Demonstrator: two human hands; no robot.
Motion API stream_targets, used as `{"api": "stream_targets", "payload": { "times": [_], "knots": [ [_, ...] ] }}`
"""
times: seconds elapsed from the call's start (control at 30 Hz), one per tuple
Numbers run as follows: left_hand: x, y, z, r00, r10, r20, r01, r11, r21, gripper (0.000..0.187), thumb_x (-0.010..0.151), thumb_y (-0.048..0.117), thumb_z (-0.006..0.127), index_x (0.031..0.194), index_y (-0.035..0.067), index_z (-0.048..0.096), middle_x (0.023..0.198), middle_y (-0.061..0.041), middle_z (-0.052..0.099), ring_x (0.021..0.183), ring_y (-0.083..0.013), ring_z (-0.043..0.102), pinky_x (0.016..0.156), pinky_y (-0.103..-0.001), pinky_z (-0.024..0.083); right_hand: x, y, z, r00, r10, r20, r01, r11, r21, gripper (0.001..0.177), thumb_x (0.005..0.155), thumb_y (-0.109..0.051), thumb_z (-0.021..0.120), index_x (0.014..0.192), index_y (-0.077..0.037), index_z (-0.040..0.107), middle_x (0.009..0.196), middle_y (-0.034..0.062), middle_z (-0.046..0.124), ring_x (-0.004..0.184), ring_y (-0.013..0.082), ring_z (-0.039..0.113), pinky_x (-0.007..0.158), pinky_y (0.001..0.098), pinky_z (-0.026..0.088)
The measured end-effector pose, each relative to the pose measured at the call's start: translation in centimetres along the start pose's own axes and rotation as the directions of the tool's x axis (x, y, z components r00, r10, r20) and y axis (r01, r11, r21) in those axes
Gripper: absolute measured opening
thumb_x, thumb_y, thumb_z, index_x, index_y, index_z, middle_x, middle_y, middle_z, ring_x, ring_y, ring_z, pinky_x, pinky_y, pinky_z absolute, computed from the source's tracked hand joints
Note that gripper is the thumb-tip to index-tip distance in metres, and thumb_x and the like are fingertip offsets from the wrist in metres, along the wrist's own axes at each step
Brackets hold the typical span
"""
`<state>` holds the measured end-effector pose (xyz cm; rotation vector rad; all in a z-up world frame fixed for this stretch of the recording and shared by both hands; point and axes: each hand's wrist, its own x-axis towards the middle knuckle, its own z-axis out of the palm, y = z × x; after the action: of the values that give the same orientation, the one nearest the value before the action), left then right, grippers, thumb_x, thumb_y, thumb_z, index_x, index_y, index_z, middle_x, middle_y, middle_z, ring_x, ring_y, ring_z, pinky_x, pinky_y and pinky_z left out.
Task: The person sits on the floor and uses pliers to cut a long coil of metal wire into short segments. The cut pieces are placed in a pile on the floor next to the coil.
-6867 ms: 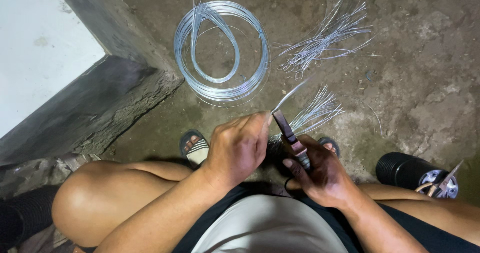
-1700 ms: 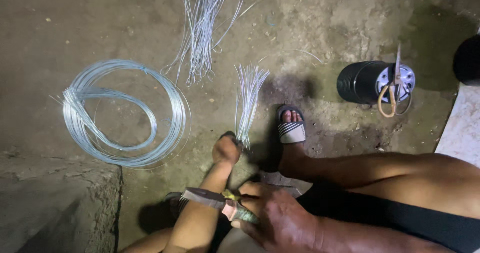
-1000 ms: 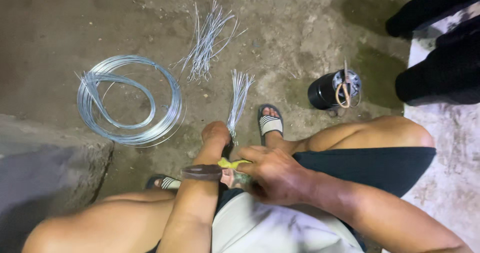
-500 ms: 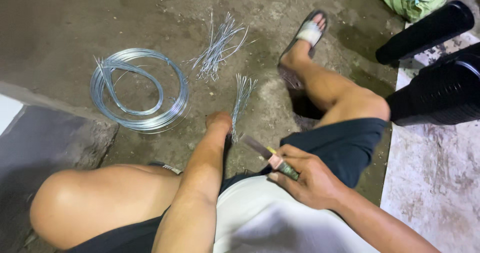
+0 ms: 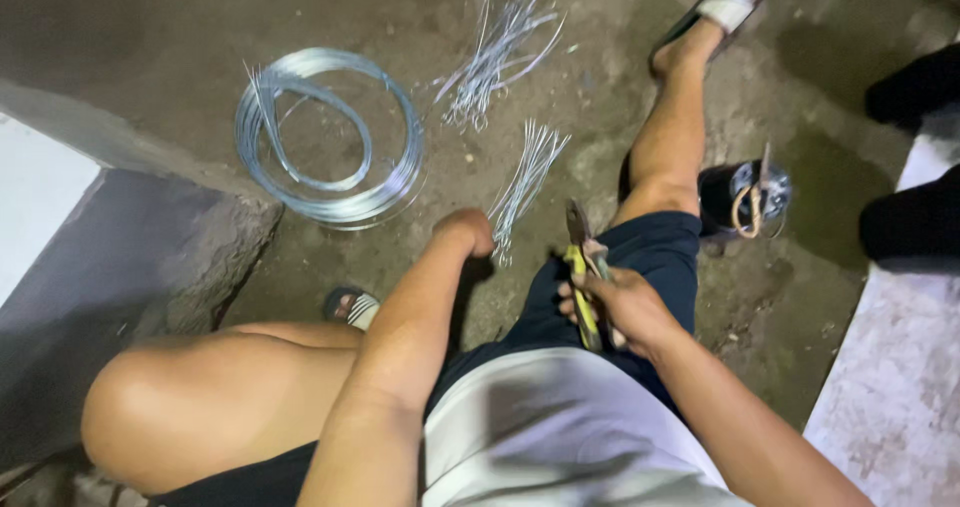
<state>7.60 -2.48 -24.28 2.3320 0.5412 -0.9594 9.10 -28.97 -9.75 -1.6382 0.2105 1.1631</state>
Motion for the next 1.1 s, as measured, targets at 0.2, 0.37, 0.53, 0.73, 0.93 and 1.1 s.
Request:
{"api": "stream_targets", "payload": {
  "times": [0.2,0.37,0.53,0.73,0.93,1.1],
  "knots": [
    [-5.2,-0.5,-5.0,0.984,0.111,0.138,-0.137,0.971,0.195,0.023,0.076,0.017,0.068,0.087,0.0,0.077,0.094,-0.02,0.078,0.087,-0.0334,0.076,0.078,-0.043,0.059,6.2,2.6,0.9,0.992,0.093,0.091,-0.1,0.992,0.073,0.026,0.094,-0.018,0.068,0.108,0.004,0.066,0.091,0.0135,0.074,0.079,0.0209,0.073,0.069,0.0327,0.059],
    [-12.6,-1.7,-10.3,0.976,0.201,-0.088,-0.209,0.972,-0.104,0.023,0.086,0.021,0.072,0.092,-0.001,0.076,0.087,-0.017,0.074,0.075,-0.0262,0.069,0.066,-0.038,0.056,5.9,0.8,2.4,0.991,-0.111,0.069,0.103,0.988,0.118,0.012,0.09,-0.008,0.073,0.098,-0.002,0.067,0.089,0.0144,0.073,0.078,0.0205,0.072,0.068,0.0291,0.06],
    [-18.4,0.1,-12.3,0.969,0.19,-0.157,-0.224,0.41,-0.884,0.018,0.097,0.017,0.065,0.105,0.003,0.073,0.083,-0.001,0.074,0.067,-0.0073,0.063,0.057,-0.025,0.054,4.0,-4.3,4.3,0.913,-0.407,0.042,0.407,0.913,0.003,0.034,0.089,-0.009,0.073,0.066,-0.011,0.047,0.096,0.0068,0.077,0.067,0.0129,0.069,0.04,0.0262,0.044],
    [-19.4,2.1,-11.3,0.957,0.243,-0.159,-0.236,0.332,-0.913,0.022,0.098,0.019,0.067,0.108,0.001,0.075,0.083,-0.001,0.072,0.068,-0.0073,0.063,0.058,-0.025,0.055,3.8,-7.6,7.4,0.854,-0.519,-0.032,0.518,0.855,-0.023,0.041,0.091,-0.007,0.077,0.064,-0.013,0.048,0.057,0.0,0.053,0.043,0.0082,0.048,0.039,0.0257,0.039],
    [-19.4,2.3,-10.9,0.94,0.209,-0.271,-0.312,0.194,-0.93,0.023,0.097,0.019,0.068,0.11,0.001,0.074,0.088,-0.002,0.074,0.07,-0.0069,0.063,0.063,-0.024,0.055,4.4,-9.2,8.9,0.718,-0.692,-0.067,0.687,0.721,-0.089,0.045,0.095,-0.004,0.077,0.065,-0.014,0.044,0.061,-0.003,0.05,0.05,0.0059,0.045,0.047,0.0249,0.038],
    [-21.9,3.6,-10.8,0.713,0.075,-0.697,-0.582,0.618,-0.529,0.035,0.081,0.014,0.082,0.113,0.004,0.074,0.092,-0.006,0.071,0.071,-0.0145,0.066,0.063,-0.028,0.054,3.8,-11.0,10.1,0.752,-0.633,-0.186,0.64,0.768,-0.023,0.04,0.091,-0.002,0.076,0.067,-0.014,0.046,0.058,-0.0026,0.053,0.046,0.0065,0.048,0.045,0.0246,0.04]
  ]
}}
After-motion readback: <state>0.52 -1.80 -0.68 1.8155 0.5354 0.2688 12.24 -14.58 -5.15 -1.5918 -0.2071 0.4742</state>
